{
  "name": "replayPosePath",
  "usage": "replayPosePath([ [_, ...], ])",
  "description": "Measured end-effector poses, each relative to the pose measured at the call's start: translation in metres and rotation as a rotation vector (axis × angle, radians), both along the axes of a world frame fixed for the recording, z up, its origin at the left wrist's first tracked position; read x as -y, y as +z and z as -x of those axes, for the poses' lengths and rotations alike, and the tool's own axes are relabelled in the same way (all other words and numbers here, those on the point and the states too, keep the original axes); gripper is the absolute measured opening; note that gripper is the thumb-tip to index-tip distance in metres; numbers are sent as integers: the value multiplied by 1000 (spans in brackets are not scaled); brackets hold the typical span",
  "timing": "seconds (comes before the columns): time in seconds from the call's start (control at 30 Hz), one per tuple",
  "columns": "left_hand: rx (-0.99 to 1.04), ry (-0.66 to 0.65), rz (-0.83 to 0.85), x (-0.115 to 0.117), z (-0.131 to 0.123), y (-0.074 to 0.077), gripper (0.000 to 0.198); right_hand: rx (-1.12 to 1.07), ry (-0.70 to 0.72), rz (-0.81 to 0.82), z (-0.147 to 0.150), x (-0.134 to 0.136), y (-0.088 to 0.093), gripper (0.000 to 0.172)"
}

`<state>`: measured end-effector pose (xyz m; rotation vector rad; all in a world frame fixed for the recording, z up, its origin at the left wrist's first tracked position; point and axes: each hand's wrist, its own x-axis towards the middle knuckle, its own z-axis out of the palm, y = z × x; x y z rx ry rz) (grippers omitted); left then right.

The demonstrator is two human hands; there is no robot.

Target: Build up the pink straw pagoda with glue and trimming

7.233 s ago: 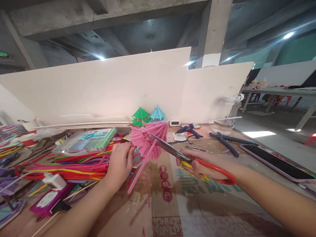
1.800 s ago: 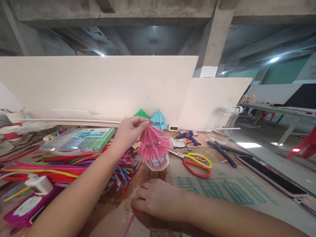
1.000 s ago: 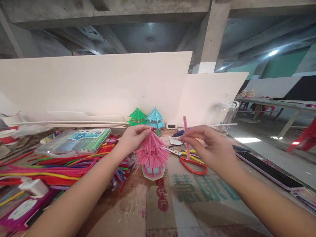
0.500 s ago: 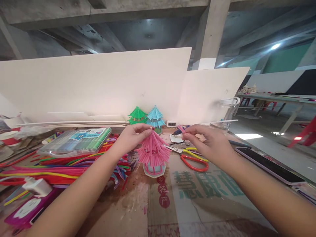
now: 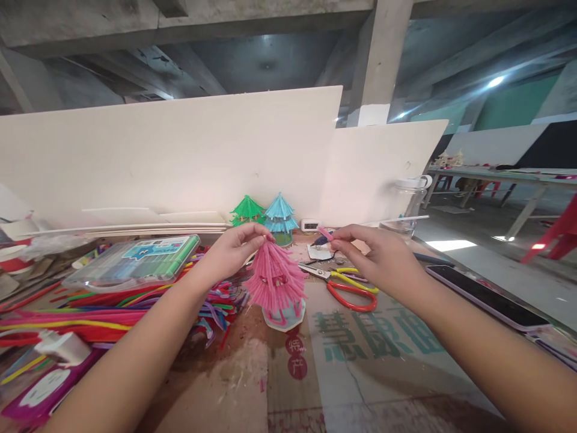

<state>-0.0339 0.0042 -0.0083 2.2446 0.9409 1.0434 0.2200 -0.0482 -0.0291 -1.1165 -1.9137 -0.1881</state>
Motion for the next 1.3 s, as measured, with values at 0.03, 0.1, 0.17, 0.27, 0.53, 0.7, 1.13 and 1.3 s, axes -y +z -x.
replayPosePath([
  [0.03, 12, -5, 1, 0, 0, 0, 28, 1, 0, 5, 0, 0, 0, 14],
  [0.1, 28, -12, 5, 0, 0, 0, 28, 5, -3, 12, -1, 0, 1, 14],
  [0.17, 18, 9, 3, 0, 0, 0, 29, 13, -7, 8, -2, 0, 2, 13],
  [0.27, -20, 91, -24, 1, 0, -1, 33, 33, -16, -10, -2, 0, 2, 13],
  [0.53, -16, 170, -24, -3, -1, -5, 42, 110, -17, -63, 0, -3, -4, 18],
  [0.7, 38, 159, 6, -5, 5, 0, 49, 129, -74, -40, -4, -1, 0, 20],
  [1.13, -9, 20, 65, -7, 13, 2, 49, 101, -80, -29, -9, -1, 1, 21],
  [1.3, 75, 47, 41, -1, -3, -7, 39, 99, -102, -42, -12, -3, 1, 19],
])
